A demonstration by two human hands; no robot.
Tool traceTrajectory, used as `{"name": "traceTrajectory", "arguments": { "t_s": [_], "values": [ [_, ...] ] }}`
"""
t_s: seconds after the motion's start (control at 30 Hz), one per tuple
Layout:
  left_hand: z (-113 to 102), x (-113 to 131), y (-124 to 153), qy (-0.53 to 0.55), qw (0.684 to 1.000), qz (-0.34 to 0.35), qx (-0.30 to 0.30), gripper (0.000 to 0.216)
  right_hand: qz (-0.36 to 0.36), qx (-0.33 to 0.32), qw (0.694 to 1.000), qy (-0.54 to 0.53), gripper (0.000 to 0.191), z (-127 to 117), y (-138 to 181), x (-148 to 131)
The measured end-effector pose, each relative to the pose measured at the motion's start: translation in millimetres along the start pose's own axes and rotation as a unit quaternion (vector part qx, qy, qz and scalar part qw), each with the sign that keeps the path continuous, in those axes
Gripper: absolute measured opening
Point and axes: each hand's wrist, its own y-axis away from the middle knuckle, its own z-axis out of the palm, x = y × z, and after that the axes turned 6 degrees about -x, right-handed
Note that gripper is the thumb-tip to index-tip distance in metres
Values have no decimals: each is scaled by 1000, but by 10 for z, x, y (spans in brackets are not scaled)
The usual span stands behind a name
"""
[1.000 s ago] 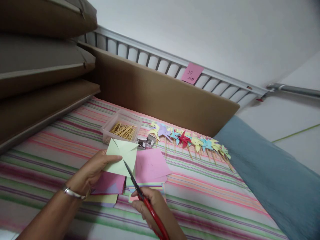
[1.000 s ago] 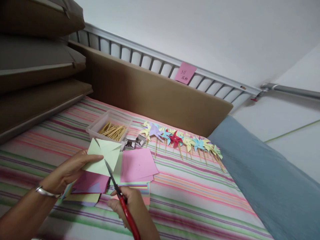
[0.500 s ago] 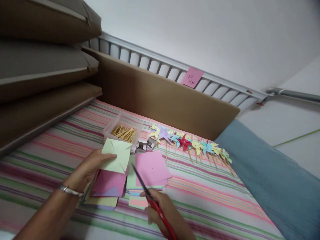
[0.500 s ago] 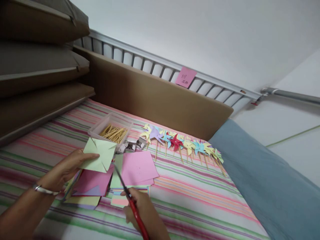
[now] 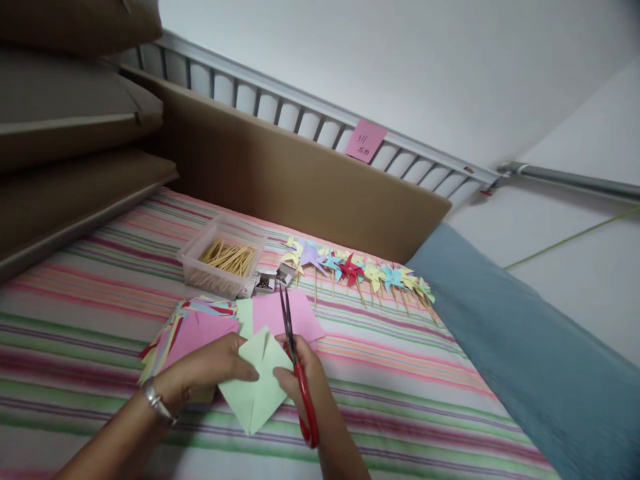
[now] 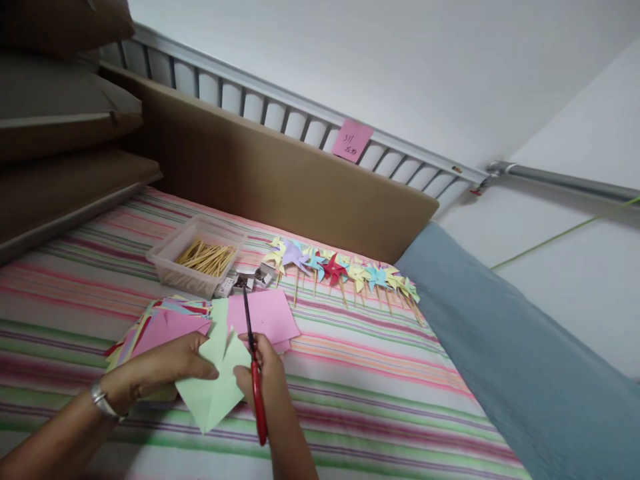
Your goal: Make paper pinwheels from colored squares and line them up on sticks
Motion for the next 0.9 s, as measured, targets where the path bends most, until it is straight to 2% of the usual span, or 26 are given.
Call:
{"name": "traceTrajectory", "arguments": {
  "t_s": [0.13,0.33,0.4,0.5,0.6,0.73,0.9],
  "values": [
    [0,24,-33,84,996,27,31,28,-14,69,997,-42,38,0,-13,8],
    [289,-20,-141,224,964,109,92,37,0,170,983,-74,41,84,10,-13],
    [344,-64,-187,237,955,128,121,38,-8,179,982,-66,40,133,2,3],
    [282,-88,-210,222,951,149,154,37,-15,147,988,-44,39,175,-21,44],
    [81,-18,-155,207,948,157,184,35,-1,88,996,-28,36,185,-28,67],
    [-204,170,20,193,940,163,229,28,37,-12,999,0,37,191,24,54],
    [-406,334,245,156,943,152,252,18,91,-100,988,81,36,217,112,39]
  ]
}}
